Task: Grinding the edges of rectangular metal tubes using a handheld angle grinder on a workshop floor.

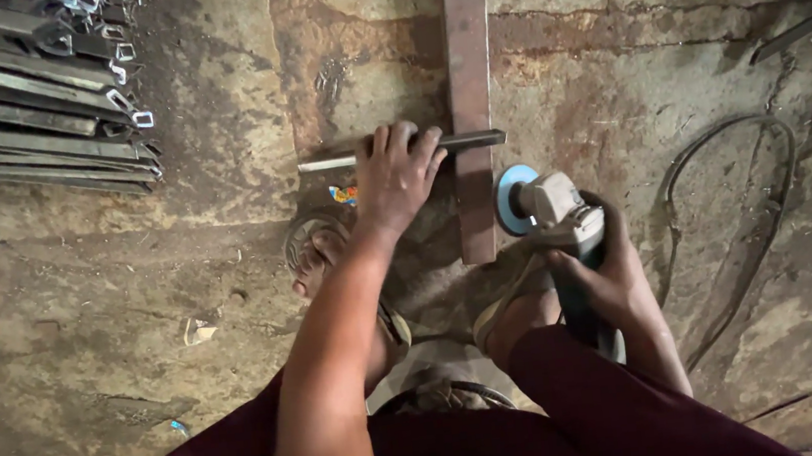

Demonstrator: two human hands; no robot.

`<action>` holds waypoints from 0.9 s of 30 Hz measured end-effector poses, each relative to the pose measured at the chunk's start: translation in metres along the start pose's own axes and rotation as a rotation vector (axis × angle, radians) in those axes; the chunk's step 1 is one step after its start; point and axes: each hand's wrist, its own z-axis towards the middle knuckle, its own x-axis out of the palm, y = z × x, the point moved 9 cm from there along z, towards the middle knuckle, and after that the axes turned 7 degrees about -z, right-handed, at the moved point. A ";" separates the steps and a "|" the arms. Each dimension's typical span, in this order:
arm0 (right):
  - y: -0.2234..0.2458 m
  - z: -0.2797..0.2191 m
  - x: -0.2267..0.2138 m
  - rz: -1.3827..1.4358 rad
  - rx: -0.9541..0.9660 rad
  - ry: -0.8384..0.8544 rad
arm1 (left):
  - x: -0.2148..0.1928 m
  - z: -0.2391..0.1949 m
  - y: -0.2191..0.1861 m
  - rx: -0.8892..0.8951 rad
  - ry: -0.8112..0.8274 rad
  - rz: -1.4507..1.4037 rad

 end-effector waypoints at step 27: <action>0.027 0.027 -0.031 -0.591 -0.064 0.060 | 0.016 -0.016 0.009 -0.118 -0.028 -0.084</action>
